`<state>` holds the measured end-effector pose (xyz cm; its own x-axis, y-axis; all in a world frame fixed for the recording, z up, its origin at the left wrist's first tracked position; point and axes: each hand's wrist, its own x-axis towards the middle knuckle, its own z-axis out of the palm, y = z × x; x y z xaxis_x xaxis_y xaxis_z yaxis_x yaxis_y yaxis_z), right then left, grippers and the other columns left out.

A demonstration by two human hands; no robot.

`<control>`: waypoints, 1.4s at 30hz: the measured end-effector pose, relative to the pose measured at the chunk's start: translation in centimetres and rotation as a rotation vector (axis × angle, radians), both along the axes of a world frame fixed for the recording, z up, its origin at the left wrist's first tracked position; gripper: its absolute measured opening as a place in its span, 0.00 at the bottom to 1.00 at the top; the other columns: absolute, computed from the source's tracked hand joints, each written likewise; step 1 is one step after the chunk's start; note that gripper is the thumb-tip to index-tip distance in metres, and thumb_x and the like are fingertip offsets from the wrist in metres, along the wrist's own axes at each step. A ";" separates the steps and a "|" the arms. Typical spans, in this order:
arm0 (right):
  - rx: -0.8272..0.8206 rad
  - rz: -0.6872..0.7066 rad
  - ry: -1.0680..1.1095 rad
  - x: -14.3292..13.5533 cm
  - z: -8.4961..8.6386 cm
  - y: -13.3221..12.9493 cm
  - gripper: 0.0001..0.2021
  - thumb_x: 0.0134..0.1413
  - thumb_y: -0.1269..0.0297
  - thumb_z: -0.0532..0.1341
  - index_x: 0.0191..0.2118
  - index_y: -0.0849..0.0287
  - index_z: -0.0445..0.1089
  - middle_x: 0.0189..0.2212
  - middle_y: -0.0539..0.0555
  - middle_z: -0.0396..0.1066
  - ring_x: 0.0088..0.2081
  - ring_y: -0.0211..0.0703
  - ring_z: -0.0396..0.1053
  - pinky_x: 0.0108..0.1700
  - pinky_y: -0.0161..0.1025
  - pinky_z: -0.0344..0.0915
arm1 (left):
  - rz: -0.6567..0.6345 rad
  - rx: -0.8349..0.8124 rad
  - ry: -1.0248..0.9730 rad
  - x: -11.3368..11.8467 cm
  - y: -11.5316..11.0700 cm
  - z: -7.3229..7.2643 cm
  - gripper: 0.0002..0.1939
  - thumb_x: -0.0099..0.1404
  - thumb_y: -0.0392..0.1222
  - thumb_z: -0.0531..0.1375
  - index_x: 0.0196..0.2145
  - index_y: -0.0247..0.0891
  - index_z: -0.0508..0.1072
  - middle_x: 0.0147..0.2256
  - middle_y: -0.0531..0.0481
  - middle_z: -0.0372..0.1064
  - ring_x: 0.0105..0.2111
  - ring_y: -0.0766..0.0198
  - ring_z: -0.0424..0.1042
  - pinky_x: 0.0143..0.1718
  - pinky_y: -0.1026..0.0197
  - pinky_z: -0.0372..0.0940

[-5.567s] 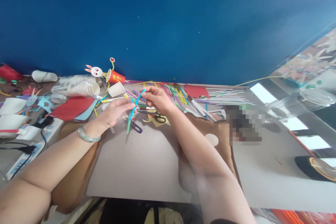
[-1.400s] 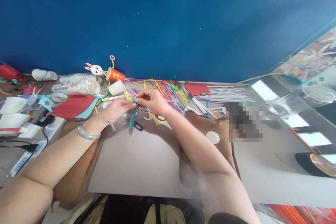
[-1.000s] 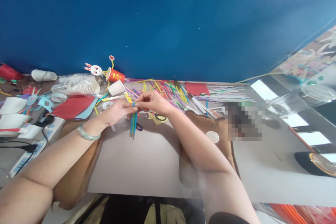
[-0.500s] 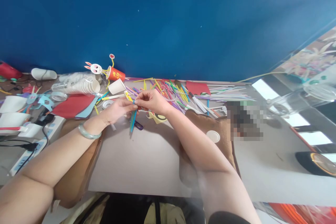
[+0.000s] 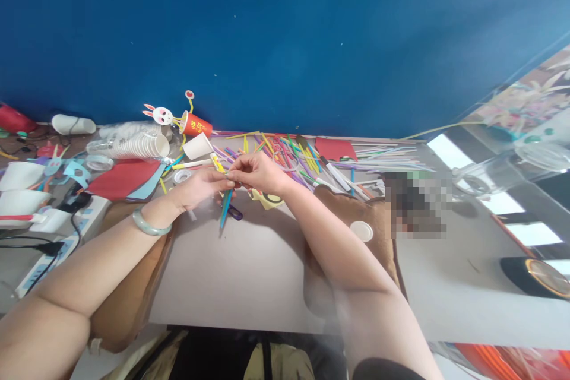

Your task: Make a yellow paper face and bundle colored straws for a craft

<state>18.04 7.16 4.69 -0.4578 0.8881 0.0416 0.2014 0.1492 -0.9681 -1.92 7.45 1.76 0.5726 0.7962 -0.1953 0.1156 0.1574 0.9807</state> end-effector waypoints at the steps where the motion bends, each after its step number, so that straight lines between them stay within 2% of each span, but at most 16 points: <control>1: 0.013 -0.004 0.001 0.0 0.0 0.0 0.18 0.48 0.50 0.69 0.30 0.63 0.73 0.20 0.47 0.68 0.20 0.31 0.60 0.22 0.32 0.55 | 0.008 0.003 -0.012 0.0 -0.1 0.1 0.19 0.53 0.54 0.72 0.36 0.36 0.82 0.28 0.48 0.77 0.26 0.65 0.72 0.25 0.65 0.65; 7: 0.074 -0.049 0.044 0.1 -0.3 0.4 0.20 0.47 0.47 0.69 0.31 0.62 0.73 0.22 0.49 0.70 0.23 0.33 0.61 0.25 0.33 0.56 | 0.095 0.029 -0.091 0.2 -0.2 0.9 0.21 0.51 0.53 0.73 0.34 0.34 0.80 0.27 0.48 0.76 0.23 0.68 0.70 0.23 0.66 0.64; 15: 0.095 -0.037 0.093 -0.1 -0.5 0.4 0.21 0.47 0.45 0.69 0.32 0.60 0.73 0.27 0.51 0.74 0.28 0.38 0.70 0.31 0.37 0.66 | 0.123 0.011 -0.081 0.2 -0.1 0.7 0.20 0.48 0.52 0.74 0.31 0.33 0.82 0.25 0.49 0.74 0.22 0.68 0.68 0.23 0.65 0.64; 19: 0.105 -0.032 0.105 -0.1 -0.5 0.3 0.20 0.47 0.46 0.69 0.32 0.61 0.73 0.27 0.51 0.74 0.28 0.38 0.70 0.31 0.36 0.66 | 0.117 0.005 -0.108 0.2 -0.1 0.8 0.18 0.45 0.50 0.75 0.29 0.33 0.82 0.24 0.50 0.73 0.23 0.69 0.68 0.24 0.66 0.65; 25: 0.147 -0.096 0.119 -0.5 -0.9 0.2 0.19 0.47 0.48 0.70 0.32 0.61 0.74 0.26 0.51 0.73 0.27 0.37 0.68 0.30 0.35 0.64 | 0.161 0.022 -0.086 0.3 -0.3 1.2 0.19 0.45 0.50 0.75 0.30 0.33 0.82 0.24 0.50 0.73 0.22 0.69 0.67 0.23 0.65 0.64; 32: 0.050 -0.105 0.145 -0.3 -1.1 0.5 0.22 0.42 0.47 0.73 0.35 0.62 0.76 0.25 0.51 0.74 0.23 0.34 0.65 0.25 0.34 0.61 | 0.174 0.052 -0.095 0.4 -0.5 1.4 0.18 0.49 0.50 0.74 0.34 0.34 0.83 0.27 0.49 0.75 0.24 0.68 0.68 0.24 0.66 0.64; 36: 0.045 -0.108 0.135 -0.2 -1.1 0.5 0.21 0.43 0.48 0.73 0.32 0.62 0.75 0.21 0.50 0.72 0.21 0.33 0.63 0.23 0.33 0.59 | 0.179 0.031 -0.096 0.4 -0.4 1.3 0.18 0.48 0.50 0.74 0.33 0.34 0.83 0.27 0.49 0.75 0.24 0.68 0.69 0.24 0.66 0.64; 42: 0.076 -0.085 0.139 -0.3 -1.5 0.6 0.17 0.45 0.50 0.72 0.30 0.61 0.75 0.23 0.51 0.74 0.24 0.36 0.67 0.27 0.35 0.63 | 0.201 -0.028 -0.059 0.4 -0.2 1.2 0.19 0.43 0.50 0.75 0.29 0.34 0.82 0.25 0.50 0.72 0.22 0.69 0.65 0.22 0.66 0.62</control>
